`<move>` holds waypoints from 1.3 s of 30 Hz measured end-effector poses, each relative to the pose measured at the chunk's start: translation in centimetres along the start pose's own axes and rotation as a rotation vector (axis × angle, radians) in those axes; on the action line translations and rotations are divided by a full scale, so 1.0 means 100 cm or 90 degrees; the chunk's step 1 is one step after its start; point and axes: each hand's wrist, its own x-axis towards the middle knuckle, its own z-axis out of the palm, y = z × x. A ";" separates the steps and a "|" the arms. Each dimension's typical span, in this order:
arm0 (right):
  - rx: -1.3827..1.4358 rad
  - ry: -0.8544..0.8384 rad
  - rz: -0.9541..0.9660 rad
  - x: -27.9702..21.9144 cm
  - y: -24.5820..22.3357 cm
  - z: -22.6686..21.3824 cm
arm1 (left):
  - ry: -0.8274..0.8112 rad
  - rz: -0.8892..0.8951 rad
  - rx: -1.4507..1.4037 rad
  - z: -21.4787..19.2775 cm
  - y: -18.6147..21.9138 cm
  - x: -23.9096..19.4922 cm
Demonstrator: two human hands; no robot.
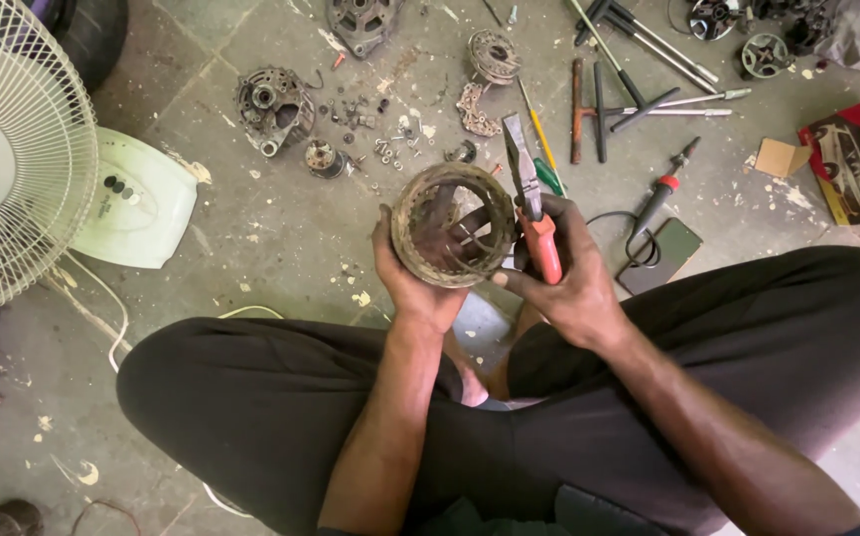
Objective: Repair and assemble motorcycle starter motor components on the floor using tools.
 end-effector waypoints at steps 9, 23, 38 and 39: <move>0.112 -0.042 0.210 -0.002 0.002 -0.004 | 0.049 0.029 -0.004 0.014 0.004 -0.002; 0.036 0.026 0.029 -0.002 0.011 0.002 | 0.022 0.004 -0.003 0.005 -0.004 0.001; 0.485 0.216 0.295 0.007 -0.019 -0.028 | 0.286 0.114 0.185 -0.109 0.053 0.037; 0.517 0.232 0.297 0.010 -0.028 -0.029 | 0.297 0.125 0.217 -0.124 0.064 0.040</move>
